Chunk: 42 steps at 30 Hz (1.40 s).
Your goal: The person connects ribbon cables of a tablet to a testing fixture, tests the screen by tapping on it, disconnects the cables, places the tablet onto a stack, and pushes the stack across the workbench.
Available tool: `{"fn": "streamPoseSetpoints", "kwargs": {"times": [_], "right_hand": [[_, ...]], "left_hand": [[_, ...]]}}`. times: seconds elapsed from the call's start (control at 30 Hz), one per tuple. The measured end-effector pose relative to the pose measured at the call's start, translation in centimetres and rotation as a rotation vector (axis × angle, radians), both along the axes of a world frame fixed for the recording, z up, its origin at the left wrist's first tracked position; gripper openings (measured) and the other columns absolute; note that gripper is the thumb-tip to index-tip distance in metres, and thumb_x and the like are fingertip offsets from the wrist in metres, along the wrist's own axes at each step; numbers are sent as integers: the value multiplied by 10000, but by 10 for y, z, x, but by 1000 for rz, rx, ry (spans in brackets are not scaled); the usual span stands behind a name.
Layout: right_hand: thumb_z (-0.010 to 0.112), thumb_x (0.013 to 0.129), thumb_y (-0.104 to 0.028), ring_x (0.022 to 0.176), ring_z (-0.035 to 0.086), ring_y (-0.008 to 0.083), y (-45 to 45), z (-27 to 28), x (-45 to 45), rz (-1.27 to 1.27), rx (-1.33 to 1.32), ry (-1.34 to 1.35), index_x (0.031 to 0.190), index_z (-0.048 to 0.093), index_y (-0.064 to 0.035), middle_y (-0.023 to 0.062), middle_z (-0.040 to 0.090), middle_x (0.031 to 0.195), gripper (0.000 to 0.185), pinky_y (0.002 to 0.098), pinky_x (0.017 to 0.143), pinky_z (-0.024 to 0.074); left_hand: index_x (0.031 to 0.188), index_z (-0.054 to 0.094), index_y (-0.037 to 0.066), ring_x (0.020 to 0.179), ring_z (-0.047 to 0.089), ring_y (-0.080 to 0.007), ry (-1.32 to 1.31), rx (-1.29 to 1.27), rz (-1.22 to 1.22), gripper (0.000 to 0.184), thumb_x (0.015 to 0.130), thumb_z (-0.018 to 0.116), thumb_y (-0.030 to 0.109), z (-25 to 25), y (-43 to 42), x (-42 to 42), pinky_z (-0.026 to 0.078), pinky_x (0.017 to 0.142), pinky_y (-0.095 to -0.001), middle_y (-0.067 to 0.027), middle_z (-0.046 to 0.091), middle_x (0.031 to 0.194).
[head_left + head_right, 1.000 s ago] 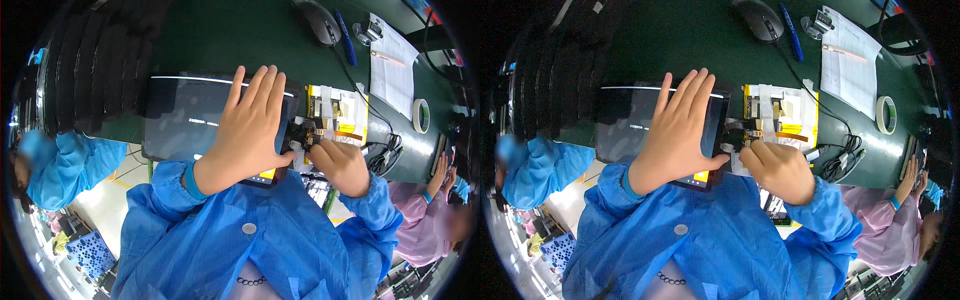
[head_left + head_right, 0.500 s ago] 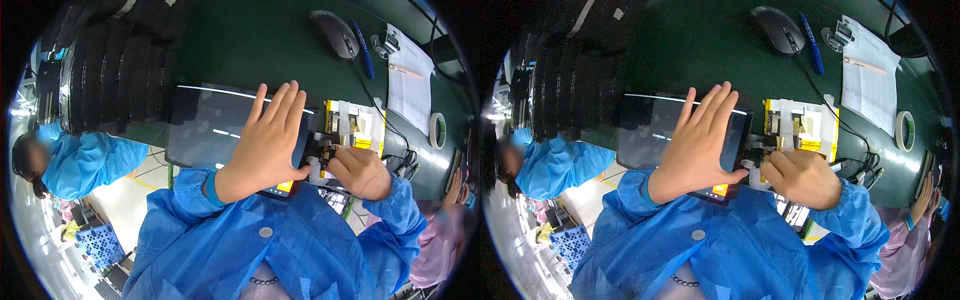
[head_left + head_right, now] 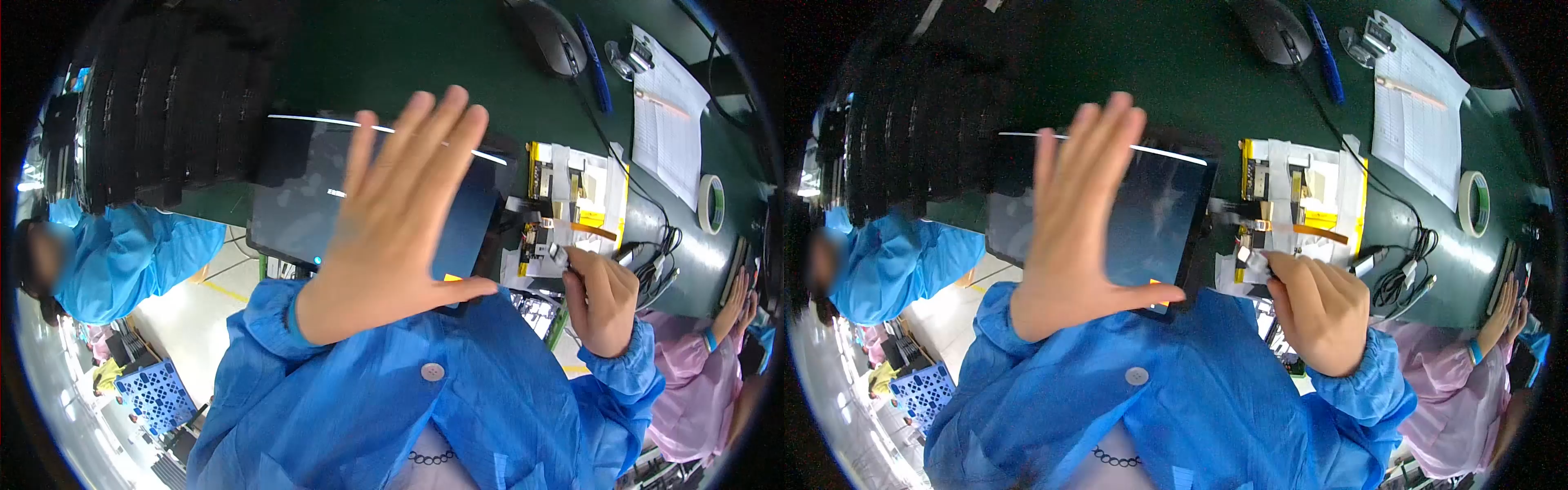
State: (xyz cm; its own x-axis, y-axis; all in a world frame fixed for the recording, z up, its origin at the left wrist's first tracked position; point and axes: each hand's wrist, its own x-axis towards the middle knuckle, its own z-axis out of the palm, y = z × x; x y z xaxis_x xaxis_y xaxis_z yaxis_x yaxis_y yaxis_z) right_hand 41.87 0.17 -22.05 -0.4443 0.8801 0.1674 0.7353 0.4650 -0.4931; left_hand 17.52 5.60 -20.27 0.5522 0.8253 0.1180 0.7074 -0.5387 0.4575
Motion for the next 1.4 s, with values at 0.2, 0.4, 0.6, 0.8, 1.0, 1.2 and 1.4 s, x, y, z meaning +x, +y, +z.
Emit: {"fn": "streamPoseSetpoints", "kwargs": {"times": [0.2,0.4,0.6,0.8,1.0,1.2,1.4], "right_hand": [[619,748,-24,629,579,298,-1,1,-15,-10,-137,33,887,546,-10,123,576,718,157,366,557,454],[449,964,-212,665,469,115,15,6,-3,65,-1193,695,850,630,21,49,575,736,316,247,613,376],[590,889,-148,594,492,105,21,7,-7,92,-997,535,830,628,21,59,591,708,183,242,540,380],[704,740,-103,595,608,248,9,-13,-20,-110,-313,184,775,614,-19,102,610,702,127,332,531,464],[705,723,-176,590,600,233,7,-23,-27,-31,-32,-29,773,592,-63,64,573,669,168,348,524,472],[687,718,-162,598,588,213,18,-22,-22,161,68,-52,782,588,-53,56,554,699,161,325,521,475],[665,730,-170,598,577,211,30,-27,-20,267,138,-72,794,571,-52,52,533,721,164,315,523,468]], "left_hand": [[1345,413,90,1343,284,-345,-1,277,275,781,720,681,474,-11,-4,-74,104,1100,-537,-133,404,1392],[1305,455,62,1287,381,-328,-134,264,489,576,813,605,322,-29,-19,-127,222,1093,-458,-131,468,1344],[1294,462,35,1269,406,-322,-116,229,497,546,829,574,297,-40,-33,-141,285,1065,-429,-143,470,1338],[1344,422,57,1293,379,-303,-324,54,488,564,884,493,376,-64,-25,-149,276,1073,-406,-145,432,1370],[1378,395,101,1346,292,-294,-340,-127,585,632,866,448,468,-63,-21,-150,185,1112,-401,-134,357,1429],[1399,371,159,1373,231,-301,-379,-187,609,753,770,491,554,-66,-21,-151,141,1124,-418,-126,294,1466],[1429,300,137,1393,172,-284,-375,-289,608,835,714,500,519,-61,-18,-150,114,1130,-399,-118,242,1489]]}}
